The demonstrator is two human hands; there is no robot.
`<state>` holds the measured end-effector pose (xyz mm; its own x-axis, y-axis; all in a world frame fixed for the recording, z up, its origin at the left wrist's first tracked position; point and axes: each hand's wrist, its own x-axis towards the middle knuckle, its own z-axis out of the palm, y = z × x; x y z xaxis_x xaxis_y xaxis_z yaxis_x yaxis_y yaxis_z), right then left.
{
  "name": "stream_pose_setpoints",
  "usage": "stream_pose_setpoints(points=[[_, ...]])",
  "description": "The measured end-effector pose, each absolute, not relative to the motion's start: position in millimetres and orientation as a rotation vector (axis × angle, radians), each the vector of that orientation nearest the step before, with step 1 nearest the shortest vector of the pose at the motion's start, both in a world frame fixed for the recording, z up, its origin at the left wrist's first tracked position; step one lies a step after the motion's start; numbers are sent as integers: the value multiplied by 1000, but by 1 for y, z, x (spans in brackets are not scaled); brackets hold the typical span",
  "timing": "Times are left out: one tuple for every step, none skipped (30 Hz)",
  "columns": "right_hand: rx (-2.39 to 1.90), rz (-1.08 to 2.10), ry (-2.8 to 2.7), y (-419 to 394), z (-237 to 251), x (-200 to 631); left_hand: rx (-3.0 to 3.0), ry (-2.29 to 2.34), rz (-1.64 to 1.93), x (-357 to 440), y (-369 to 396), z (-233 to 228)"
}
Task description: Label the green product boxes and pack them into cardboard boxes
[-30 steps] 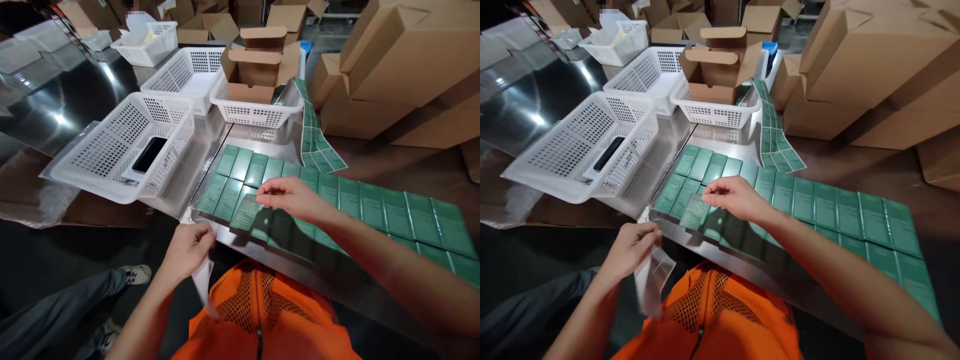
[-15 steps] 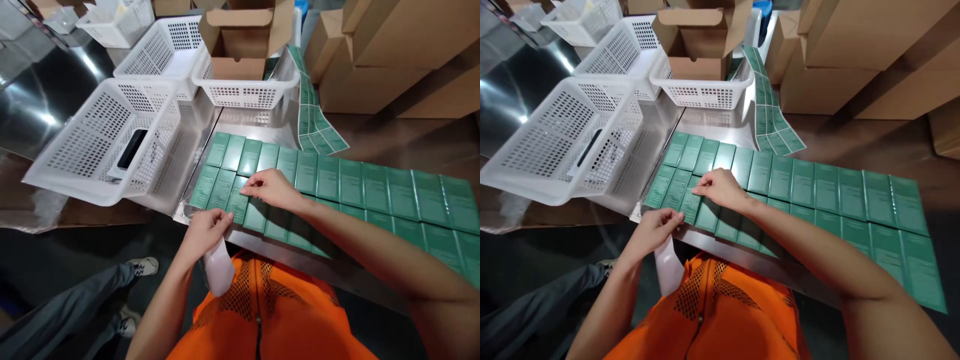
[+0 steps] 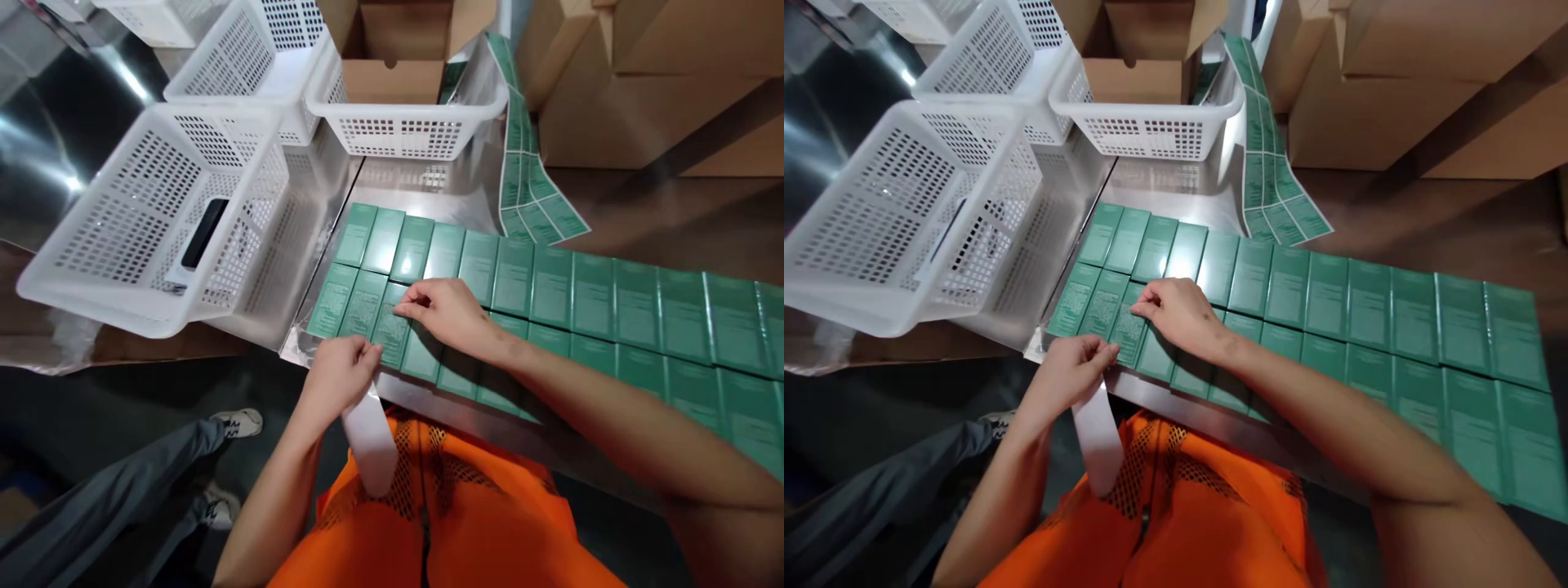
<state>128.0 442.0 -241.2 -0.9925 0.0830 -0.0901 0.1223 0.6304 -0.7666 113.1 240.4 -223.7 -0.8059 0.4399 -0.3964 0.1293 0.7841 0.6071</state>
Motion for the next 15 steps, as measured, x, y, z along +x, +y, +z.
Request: stream_pose_setpoints(points=[[175,-1315,2800,442,-241,128,418,2433,774,112,241,-223],[171,-1308,2804,442,-241,128,417,2426,769,112,241,-223],[168,-1300,2806,442,-242,128,419,2421,762,111,242,-222],[169,-1289,2808,442,-242,128,419,2416,755,111,242,-222],[169,-1276,2808,442,-242,128,417,2410,749,110,242,-222],[167,-1264,2809,442,-242,128,413,2404,746,110,242,-221],[165,-1252,2812,442,-242,128,408,2397,747,110,242,-221],[163,-1240,2819,441,-242,128,401,2391,748,110,243,-222],[161,-1228,2826,441,-242,128,393,2387,751,110,243,-222],[156,-1218,2832,440,-241,128,388,2385,751,109,243,-222],[151,-1207,2837,439,-240,129,383,2385,745,109,244,-222],[153,-1192,2843,438,-239,129,377,2384,729,108,245,-222],[154,-1173,2846,437,-239,129,374,2384,702,107,245,-221],[154,-1147,2850,437,-238,130,379,2385,667,105,247,-220],[161,-1123,2861,436,-238,130,389,2386,627,104,248,-218]])
